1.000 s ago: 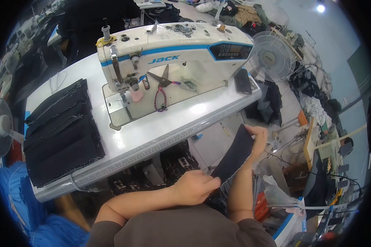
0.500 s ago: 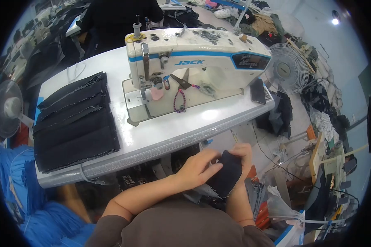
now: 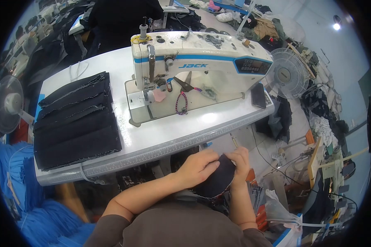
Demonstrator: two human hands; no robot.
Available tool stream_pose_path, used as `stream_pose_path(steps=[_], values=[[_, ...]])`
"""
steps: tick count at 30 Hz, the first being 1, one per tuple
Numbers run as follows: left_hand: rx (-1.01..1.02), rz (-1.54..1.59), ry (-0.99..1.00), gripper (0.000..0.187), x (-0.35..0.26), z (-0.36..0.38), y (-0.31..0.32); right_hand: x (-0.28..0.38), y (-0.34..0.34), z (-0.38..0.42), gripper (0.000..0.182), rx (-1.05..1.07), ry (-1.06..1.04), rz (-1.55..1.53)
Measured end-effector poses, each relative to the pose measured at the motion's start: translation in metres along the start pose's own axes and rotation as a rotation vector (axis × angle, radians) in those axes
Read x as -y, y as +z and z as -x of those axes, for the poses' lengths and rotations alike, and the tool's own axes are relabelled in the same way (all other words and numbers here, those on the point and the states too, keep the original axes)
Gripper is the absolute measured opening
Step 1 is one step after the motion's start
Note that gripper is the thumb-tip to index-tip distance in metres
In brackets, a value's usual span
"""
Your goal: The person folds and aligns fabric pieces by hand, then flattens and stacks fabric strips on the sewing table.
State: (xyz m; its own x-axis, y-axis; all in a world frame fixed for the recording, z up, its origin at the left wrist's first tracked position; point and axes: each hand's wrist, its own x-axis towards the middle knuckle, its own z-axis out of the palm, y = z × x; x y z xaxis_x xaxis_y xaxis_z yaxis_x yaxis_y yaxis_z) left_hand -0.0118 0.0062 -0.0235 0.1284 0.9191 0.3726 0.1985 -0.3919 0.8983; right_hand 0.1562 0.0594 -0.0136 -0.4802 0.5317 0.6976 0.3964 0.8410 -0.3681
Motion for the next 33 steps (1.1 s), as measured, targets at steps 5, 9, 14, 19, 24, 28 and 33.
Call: stream_pose_path(steps=[5, 9, 14, 19, 24, 28, 33], values=[[-0.051, 0.081, -0.074, 0.016, 0.002, -0.001, 0.000, 0.002, 0.005, 0.001, 0.022, -0.026, 0.069, -0.049], [-0.016, 0.038, -0.081, 0.014, 0.008, 0.002, -0.001, 0.006, 0.002, -0.002, 0.020, 0.027, 0.019, 0.019], [0.002, -0.064, -0.108, 0.015, 0.009, 0.003, 0.003, 0.003, 0.002, 0.001, 0.018, 0.035, 0.004, 0.080], [-0.058, -0.008, -0.079, 0.018, 0.005, 0.004, -0.001, 0.009, 0.010, 0.002, 0.018, -0.009, 0.085, 0.002], [0.006, -0.098, -0.094, 0.017, 0.003, 0.006, -0.005, 0.007, 0.007, 0.000, 0.016, 0.067, 0.078, -0.041], [-0.041, -0.188, -0.055, 0.015, 0.004, 0.006, 0.003, -0.004, 0.015, 0.008, 0.019, 0.040, 0.032, 0.049], [-0.073, -0.149, -0.039, 0.015, 0.009, 0.004, -0.002, 0.000, 0.019, 0.007, 0.017, -0.023, 0.103, 0.054]])
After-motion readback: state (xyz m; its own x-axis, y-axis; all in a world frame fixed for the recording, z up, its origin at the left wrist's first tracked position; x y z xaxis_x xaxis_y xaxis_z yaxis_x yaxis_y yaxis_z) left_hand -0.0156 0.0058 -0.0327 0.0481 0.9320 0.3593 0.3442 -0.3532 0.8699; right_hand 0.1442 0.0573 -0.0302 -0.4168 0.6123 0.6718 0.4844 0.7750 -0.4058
